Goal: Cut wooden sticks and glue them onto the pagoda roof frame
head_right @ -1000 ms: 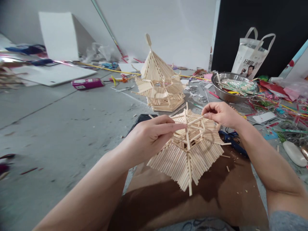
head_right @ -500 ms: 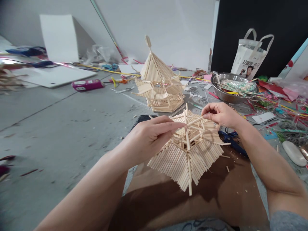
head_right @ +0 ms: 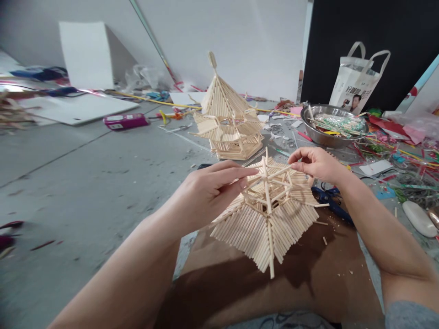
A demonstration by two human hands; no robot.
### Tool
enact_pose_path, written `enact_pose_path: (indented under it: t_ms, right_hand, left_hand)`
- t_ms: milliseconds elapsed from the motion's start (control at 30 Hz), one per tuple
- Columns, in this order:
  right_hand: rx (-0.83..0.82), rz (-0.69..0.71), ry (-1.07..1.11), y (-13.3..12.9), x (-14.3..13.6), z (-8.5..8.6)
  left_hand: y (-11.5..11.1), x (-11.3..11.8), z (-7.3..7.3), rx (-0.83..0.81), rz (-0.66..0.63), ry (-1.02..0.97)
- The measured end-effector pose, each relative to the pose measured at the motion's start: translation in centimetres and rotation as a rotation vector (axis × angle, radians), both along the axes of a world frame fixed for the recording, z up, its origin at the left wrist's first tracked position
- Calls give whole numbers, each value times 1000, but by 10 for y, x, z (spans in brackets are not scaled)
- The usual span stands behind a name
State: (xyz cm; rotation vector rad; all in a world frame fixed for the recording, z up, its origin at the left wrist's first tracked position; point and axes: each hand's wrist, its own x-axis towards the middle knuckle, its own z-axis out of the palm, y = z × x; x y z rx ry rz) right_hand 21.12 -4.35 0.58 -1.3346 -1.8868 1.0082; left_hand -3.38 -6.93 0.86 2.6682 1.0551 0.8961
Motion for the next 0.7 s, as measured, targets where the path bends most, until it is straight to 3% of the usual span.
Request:
enact_pose_path:
  t_ms: [200, 433, 700]
  right_hand:
    - [2, -34, 28, -4, 5, 1]
    - [59, -149, -4, -27, 22, 1]
    - [77, -14, -319, -54, 10, -19]
  left_hand:
    - [2, -3, 2, -32, 46, -29]
    - [15, -13, 5, -164, 137, -128]
    - [44, -15, -12, -367, 301, -30]
